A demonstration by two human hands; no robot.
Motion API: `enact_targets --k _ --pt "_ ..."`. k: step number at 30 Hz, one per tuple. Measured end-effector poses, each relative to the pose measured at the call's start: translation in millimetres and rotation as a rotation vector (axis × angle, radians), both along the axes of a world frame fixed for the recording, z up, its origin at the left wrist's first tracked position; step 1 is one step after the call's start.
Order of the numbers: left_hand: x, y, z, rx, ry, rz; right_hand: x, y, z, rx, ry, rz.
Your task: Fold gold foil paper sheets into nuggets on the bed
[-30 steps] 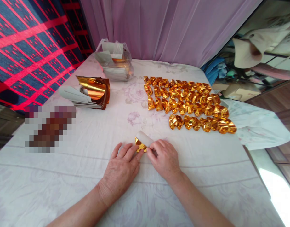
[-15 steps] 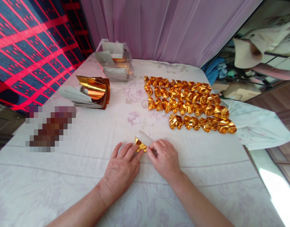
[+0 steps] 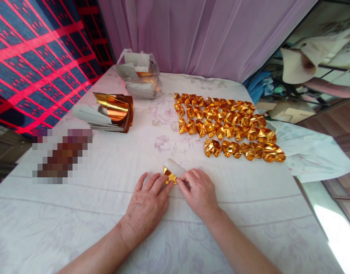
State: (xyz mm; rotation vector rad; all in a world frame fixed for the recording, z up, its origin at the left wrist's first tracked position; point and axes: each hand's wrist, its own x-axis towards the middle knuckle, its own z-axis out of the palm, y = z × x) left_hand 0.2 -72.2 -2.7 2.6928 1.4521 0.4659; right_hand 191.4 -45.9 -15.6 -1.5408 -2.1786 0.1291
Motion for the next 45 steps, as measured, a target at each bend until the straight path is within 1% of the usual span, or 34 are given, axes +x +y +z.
enact_targets --k 8,21,27,36,42,45 --pt "1 0 0.4 -0.014 0.008 0.009 -1 -1 1.5 0.005 -0.018 0.012" --pt "1 0 -2.6 -0.009 -0.008 0.013 -4 -2 0.0 -0.02 -0.006 -0.034" --pt "0 0 -2.3 -0.002 -0.013 0.019 2 -1 -0.6 -0.048 0.078 0.018" --pt "1 0 -2.1 -0.008 -0.02 0.021 2 0 0.3 -0.074 0.099 0.016" --pt "1 0 -2.6 -0.012 -0.012 0.024 13 3 1.4 -0.134 0.179 0.111" --pt "1 0 -2.7 -0.018 -0.006 0.025 13 4 1.6 -0.138 0.17 0.113"
